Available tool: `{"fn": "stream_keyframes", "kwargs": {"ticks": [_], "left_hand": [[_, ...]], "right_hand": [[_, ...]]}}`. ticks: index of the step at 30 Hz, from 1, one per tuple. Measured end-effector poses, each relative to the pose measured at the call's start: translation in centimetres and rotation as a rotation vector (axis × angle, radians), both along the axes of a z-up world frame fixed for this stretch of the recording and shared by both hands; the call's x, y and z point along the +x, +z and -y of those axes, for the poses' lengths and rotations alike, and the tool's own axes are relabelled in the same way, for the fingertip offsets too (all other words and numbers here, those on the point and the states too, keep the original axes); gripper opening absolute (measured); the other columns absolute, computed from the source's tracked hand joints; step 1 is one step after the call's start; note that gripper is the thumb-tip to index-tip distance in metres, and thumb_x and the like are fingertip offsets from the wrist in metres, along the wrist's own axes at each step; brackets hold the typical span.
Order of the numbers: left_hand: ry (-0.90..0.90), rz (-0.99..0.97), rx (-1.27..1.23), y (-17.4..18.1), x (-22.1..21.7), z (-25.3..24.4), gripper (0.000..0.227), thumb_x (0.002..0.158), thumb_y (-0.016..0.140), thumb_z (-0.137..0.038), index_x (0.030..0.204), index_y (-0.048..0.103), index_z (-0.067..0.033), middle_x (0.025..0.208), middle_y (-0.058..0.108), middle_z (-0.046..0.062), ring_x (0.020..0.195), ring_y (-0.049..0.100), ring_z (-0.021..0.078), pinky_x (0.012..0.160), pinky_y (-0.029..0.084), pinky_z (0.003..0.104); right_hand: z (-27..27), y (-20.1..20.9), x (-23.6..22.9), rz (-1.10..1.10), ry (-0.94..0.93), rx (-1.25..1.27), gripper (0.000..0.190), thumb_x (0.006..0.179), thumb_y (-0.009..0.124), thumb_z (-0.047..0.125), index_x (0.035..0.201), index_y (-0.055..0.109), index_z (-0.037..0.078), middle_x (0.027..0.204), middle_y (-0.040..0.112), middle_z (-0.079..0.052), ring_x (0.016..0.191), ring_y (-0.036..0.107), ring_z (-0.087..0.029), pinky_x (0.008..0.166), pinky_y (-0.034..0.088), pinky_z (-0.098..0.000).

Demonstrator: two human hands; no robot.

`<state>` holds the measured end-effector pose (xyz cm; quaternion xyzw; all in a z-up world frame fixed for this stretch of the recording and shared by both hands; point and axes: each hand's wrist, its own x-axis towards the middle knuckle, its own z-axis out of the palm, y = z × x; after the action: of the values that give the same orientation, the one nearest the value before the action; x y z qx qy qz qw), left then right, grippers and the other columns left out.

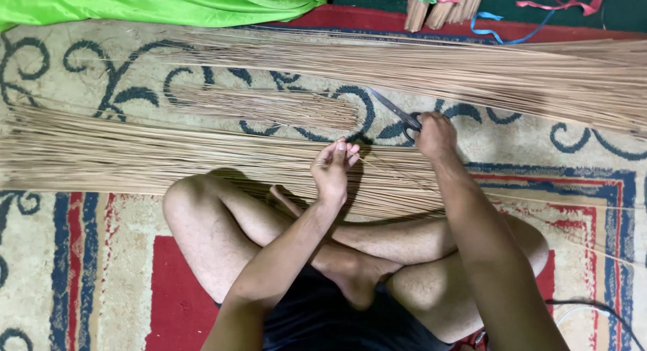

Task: The person sorts and aligns thin wooden sticks for broom assembly.

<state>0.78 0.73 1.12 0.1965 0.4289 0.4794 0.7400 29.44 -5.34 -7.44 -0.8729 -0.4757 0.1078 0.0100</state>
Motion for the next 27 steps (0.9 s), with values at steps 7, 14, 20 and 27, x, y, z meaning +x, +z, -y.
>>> {"fn": "stream_keyframes", "kwargs": {"ticks": [7,14,20,27], "left_hand": [[-0.043,0.041,0.013,-0.3,-0.4,-1.6,0.016,0.102,0.063,-0.002,0.114,0.071,0.0054,0.097,0.075,0.024,0.089,0.076,0.0371,0.080,0.067,0.047],[-0.101,0.049,0.006,-1.5,-0.7,-1.9,0.015,0.101,0.064,-0.001,0.113,0.073,0.0025,0.096,0.075,0.023,0.087,0.077,0.0315,0.078,0.067,0.040],[-0.088,0.050,0.020,-2.0,-1.4,-3.6,0.017,0.101,0.064,-0.002,0.116,0.072,0.0032,0.099,0.075,0.024,0.088,0.077,0.0316,0.079,0.067,0.040],[-0.050,0.044,0.018,-1.3,-2.0,-5.3,0.020,0.102,0.062,-0.003,0.119,0.070,0.0046,0.098,0.075,0.022,0.089,0.077,0.0295,0.081,0.067,0.039]], "right_hand": [[0.4,13.6,-3.7,-0.406,-0.098,-0.041,0.046,0.082,0.075,0.028,0.108,0.073,-0.011,0.105,0.073,-0.032,0.111,0.067,-0.048,0.096,0.053,-0.0564],[1.1,22.4,-5.6,-0.588,-0.069,-0.149,0.048,0.077,0.086,0.010,0.116,0.070,-0.013,0.102,0.073,-0.036,0.102,0.070,-0.050,0.094,0.052,-0.0534],[-3.5,28.7,-12.6,-0.569,0.089,-0.138,0.037,0.080,0.089,0.011,0.102,0.072,-0.014,0.085,0.074,-0.032,0.079,0.073,-0.046,0.081,0.054,-0.0469],[-7.6,29.2,-14.9,-0.343,0.307,-0.344,0.057,0.072,0.094,0.042,0.099,0.076,-0.005,0.079,0.074,-0.026,0.080,0.074,-0.045,0.077,0.058,-0.0488]]}}
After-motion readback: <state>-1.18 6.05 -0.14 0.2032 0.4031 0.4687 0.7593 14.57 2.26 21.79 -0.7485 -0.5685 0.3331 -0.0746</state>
